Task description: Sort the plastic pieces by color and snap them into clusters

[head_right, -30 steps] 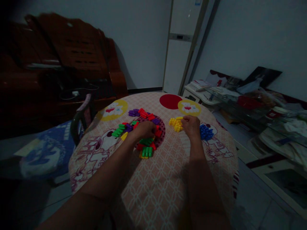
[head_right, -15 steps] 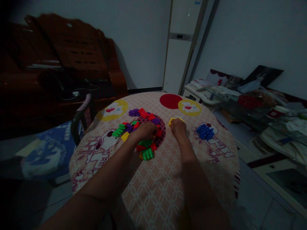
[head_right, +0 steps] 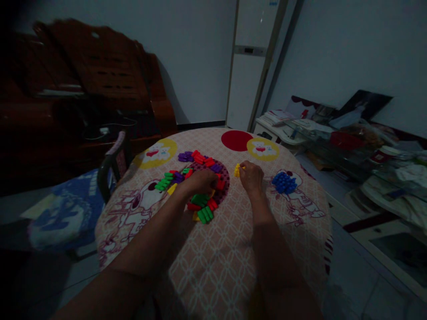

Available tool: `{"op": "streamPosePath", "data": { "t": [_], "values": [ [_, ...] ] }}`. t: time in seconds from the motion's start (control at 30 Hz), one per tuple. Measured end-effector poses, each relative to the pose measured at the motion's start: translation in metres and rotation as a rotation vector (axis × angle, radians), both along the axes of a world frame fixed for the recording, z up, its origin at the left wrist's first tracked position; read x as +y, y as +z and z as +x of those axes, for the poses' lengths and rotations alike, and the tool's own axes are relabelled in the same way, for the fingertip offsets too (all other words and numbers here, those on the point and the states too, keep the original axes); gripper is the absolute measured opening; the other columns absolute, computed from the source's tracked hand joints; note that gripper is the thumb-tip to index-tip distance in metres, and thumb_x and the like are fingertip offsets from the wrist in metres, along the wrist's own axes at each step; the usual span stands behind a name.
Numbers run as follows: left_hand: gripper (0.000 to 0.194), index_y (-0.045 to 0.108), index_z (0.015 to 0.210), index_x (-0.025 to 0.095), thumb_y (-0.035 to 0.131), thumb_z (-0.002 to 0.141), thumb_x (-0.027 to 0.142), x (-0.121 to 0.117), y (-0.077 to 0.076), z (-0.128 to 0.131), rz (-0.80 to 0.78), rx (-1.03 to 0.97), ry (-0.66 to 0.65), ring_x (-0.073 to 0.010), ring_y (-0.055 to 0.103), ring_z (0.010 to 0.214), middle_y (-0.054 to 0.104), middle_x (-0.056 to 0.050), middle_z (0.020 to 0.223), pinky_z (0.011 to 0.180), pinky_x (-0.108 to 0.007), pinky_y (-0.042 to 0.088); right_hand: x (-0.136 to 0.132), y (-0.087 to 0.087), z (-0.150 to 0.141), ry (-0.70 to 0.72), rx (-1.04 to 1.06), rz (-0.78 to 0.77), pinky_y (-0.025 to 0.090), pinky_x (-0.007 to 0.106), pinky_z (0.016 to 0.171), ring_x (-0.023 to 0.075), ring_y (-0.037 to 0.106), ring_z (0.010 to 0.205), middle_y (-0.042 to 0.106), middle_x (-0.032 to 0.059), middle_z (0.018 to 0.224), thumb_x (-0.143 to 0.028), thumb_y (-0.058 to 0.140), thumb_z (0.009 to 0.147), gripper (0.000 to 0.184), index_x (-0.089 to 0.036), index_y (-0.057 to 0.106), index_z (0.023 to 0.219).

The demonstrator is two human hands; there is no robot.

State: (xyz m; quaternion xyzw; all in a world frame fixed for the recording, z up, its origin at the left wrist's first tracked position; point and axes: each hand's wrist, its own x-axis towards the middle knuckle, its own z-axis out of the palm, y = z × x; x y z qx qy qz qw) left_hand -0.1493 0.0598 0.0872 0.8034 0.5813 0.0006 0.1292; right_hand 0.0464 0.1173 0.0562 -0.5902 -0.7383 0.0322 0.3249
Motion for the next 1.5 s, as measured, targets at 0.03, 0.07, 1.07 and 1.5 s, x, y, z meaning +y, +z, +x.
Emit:
{"op": "streamPosePath", "data": {
  "t": [0.03, 0.07, 1.07, 1.5],
  "values": [
    [0.022, 0.074, 0.082, 0.019, 0.071, 0.063, 0.008, 0.002, -0.001, -0.004, 0.001, -0.06, 0.005, -0.0229, 0.069, 0.084, 0.074, -0.007, 0.086, 0.072, -0.027, 0.049, 0.0, 0.001, -0.001, 0.038, 0.05, -0.006, 0.044, 0.029, 0.071, 0.0218, 0.066, 0.079, 0.075, 0.0081, 0.084, -0.026, 0.058, 0.081, 0.019, -0.02, 0.076, 0.087],
    [0.022, 0.073, 0.08, 0.019, 0.071, 0.062, 0.007, 0.004, -0.002, -0.009, 0.007, -0.126, 0.007, -0.0212, 0.068, 0.081, 0.074, -0.005, 0.083, 0.071, -0.026, 0.049, -0.001, 0.002, -0.002, 0.088, 0.102, -0.019, 0.045, 0.029, 0.07, 0.0208, 0.066, 0.077, 0.074, 0.0071, 0.08, -0.026, 0.059, 0.08, 0.018, -0.02, 0.076, 0.083],
    [0.014, 0.07, 0.079, 0.014, 0.068, 0.069, 0.023, 0.01, 0.008, -0.083, 0.344, -0.654, 0.342, -0.0159, 0.063, 0.069, 0.071, -0.003, 0.072, 0.064, -0.025, 0.046, 0.015, 0.0, 0.026, 0.245, 0.1, 0.088, 0.051, 0.035, 0.081, 0.0223, 0.066, 0.083, 0.074, 0.0095, 0.089, -0.017, 0.06, 0.07, 0.022, -0.016, 0.076, 0.086],
    [0.019, 0.073, 0.085, 0.013, 0.069, 0.071, 0.026, 0.003, 0.013, -0.097, 0.361, -0.649, 0.398, -0.0165, 0.065, 0.069, 0.072, -0.005, 0.073, 0.065, -0.026, 0.047, 0.017, -0.027, 0.017, 0.309, -0.267, 0.171, 0.045, 0.037, 0.087, 0.0261, 0.058, 0.092, 0.068, 0.0129, 0.093, -0.009, 0.052, 0.081, 0.026, -0.015, 0.075, 0.092]
  ]
}}
